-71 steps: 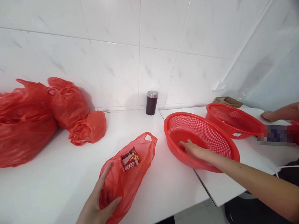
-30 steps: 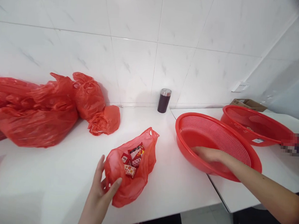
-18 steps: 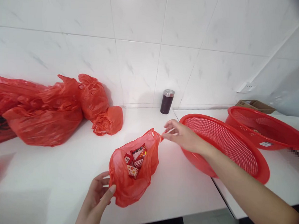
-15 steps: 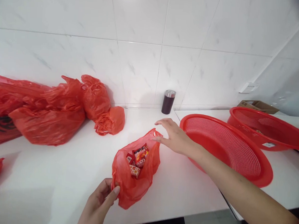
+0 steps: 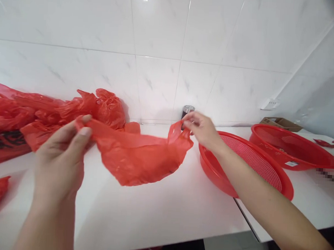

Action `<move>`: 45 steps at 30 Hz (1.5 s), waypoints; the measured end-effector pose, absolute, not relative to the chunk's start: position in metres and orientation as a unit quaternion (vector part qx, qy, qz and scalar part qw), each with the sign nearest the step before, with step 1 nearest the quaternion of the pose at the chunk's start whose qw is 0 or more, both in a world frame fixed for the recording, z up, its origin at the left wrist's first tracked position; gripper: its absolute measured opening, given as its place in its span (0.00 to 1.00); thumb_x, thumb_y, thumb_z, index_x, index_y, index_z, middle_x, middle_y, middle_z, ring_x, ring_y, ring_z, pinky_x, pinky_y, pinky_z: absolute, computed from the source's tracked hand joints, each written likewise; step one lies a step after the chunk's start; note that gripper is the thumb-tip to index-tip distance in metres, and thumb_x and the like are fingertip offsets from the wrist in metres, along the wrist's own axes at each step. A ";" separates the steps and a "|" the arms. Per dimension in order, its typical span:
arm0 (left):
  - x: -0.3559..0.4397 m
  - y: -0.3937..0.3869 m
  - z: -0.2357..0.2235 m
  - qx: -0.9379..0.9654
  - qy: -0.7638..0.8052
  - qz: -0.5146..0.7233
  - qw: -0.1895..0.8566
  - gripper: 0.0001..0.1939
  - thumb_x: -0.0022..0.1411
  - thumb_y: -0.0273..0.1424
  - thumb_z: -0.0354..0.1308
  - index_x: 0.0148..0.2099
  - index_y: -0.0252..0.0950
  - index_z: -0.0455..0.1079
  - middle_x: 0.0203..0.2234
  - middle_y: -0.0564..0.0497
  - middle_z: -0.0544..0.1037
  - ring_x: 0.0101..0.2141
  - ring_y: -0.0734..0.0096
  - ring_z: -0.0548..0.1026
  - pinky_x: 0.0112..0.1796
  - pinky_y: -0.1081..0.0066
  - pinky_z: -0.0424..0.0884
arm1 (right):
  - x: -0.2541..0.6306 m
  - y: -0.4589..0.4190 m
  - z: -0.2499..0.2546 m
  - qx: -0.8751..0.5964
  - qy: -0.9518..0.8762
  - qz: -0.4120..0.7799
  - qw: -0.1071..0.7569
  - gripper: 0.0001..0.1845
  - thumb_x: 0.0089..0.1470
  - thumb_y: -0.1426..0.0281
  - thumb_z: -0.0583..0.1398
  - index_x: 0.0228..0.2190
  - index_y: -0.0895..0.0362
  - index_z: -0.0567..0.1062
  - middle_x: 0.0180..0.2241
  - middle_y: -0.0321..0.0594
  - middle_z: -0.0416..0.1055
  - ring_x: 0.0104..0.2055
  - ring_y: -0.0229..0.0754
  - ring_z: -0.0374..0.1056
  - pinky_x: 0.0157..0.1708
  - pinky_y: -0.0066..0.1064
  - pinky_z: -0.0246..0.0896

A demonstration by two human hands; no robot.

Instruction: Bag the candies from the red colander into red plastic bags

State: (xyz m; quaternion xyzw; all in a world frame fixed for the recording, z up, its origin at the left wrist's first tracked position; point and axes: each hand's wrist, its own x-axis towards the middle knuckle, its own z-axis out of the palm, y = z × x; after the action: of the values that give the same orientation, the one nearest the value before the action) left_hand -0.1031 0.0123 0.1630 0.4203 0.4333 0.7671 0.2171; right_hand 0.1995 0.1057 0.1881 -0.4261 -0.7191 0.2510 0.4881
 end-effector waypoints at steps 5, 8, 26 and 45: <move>-0.111 0.020 0.182 0.464 0.510 0.666 0.284 0.16 0.50 0.37 0.69 0.40 0.36 0.78 0.39 0.50 0.81 0.40 0.70 0.76 0.45 0.68 0.71 | 0.194 0.095 0.203 -0.394 -0.684 0.277 0.547 0.05 0.51 0.69 0.61 0.32 0.56 0.72 0.31 0.37 0.74 0.31 0.37 0.69 0.29 0.30 0.62; -0.118 0.023 0.180 0.483 0.503 0.644 0.315 0.13 0.50 0.38 0.69 0.36 0.35 0.77 0.33 0.52 0.80 0.35 0.72 0.75 0.40 0.71 0.71 | 0.192 0.093 0.210 -0.386 -0.693 0.296 0.531 0.05 0.51 0.69 0.61 0.33 0.56 0.71 0.30 0.37 0.74 0.32 0.38 0.70 0.27 0.28 0.61; -0.056 0.042 0.199 0.695 0.474 0.268 0.469 0.17 0.58 0.45 0.58 0.39 0.35 0.72 0.18 0.59 0.56 0.20 0.76 0.58 0.24 0.71 0.60 | 0.106 0.076 0.206 -0.218 -0.782 0.383 0.441 0.13 0.56 0.61 0.60 0.41 0.52 0.68 0.32 0.33 0.70 0.32 0.35 0.67 0.33 0.29 0.64; -0.076 0.034 0.168 0.817 0.464 0.290 0.179 0.15 0.48 0.16 0.48 0.30 0.39 0.70 0.20 0.56 0.70 0.23 0.72 0.67 0.25 0.73 0.62 | 0.096 0.066 0.121 -0.294 -0.674 0.455 0.502 0.15 0.62 0.57 0.51 0.45 0.49 0.69 0.28 0.33 0.68 0.36 0.40 0.68 0.42 0.36 0.63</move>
State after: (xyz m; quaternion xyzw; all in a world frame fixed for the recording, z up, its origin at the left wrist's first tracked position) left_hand -0.0755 0.0336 0.1684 0.8172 0.4644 0.2904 0.1791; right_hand 0.0960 0.0655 0.1205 -0.2942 -0.6740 0.4548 0.5023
